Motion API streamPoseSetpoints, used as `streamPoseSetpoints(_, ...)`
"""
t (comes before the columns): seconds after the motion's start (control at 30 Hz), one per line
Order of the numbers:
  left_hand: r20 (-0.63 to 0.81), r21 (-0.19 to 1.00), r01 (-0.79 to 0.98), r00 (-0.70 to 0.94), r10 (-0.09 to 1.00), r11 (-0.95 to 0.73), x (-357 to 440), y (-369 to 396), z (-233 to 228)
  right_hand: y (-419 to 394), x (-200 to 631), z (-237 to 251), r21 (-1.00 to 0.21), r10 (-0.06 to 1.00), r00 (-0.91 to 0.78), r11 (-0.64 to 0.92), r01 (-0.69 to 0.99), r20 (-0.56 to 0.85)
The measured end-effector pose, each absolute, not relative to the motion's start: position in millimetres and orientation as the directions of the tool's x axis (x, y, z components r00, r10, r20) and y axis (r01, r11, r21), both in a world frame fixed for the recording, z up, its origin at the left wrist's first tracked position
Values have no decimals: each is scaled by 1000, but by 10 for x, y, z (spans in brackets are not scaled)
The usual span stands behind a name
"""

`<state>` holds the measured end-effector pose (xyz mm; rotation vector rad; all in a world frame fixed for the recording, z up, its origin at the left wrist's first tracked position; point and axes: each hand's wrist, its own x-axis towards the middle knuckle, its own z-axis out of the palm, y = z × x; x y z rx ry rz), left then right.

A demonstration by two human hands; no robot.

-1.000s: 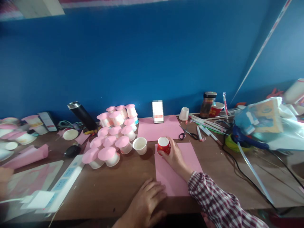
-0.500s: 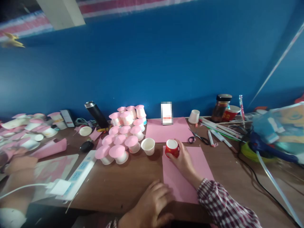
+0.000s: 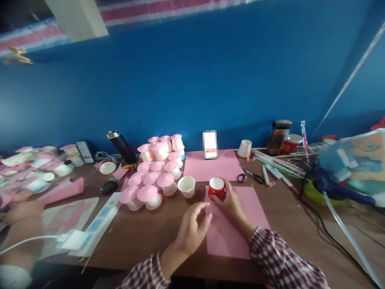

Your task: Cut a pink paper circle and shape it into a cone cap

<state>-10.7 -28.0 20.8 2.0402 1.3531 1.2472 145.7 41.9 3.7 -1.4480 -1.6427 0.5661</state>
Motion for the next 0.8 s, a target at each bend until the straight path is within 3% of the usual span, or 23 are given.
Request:
streamPoseSetpoints(0.1,467,762,495,28,884,-418,-19,-144,176,416,1462,49,-796,959,12,228,561,282)
streamPoseSetpoints(0.27,447,782,487,-4,894,-389,7,-43,100,415,1467,58,-792,958,19,227,567,287)
streamPoseSetpoints(0.57,338,502,752,283,897,-427,-79,-132,54,434,1463,56,-763,952,9,241,600,307)
streamPoseSetpoints(0.8,334,456,778,301,893,-432,-75,-119,25,426,1452,65,-748,943,-1,265,609,333)
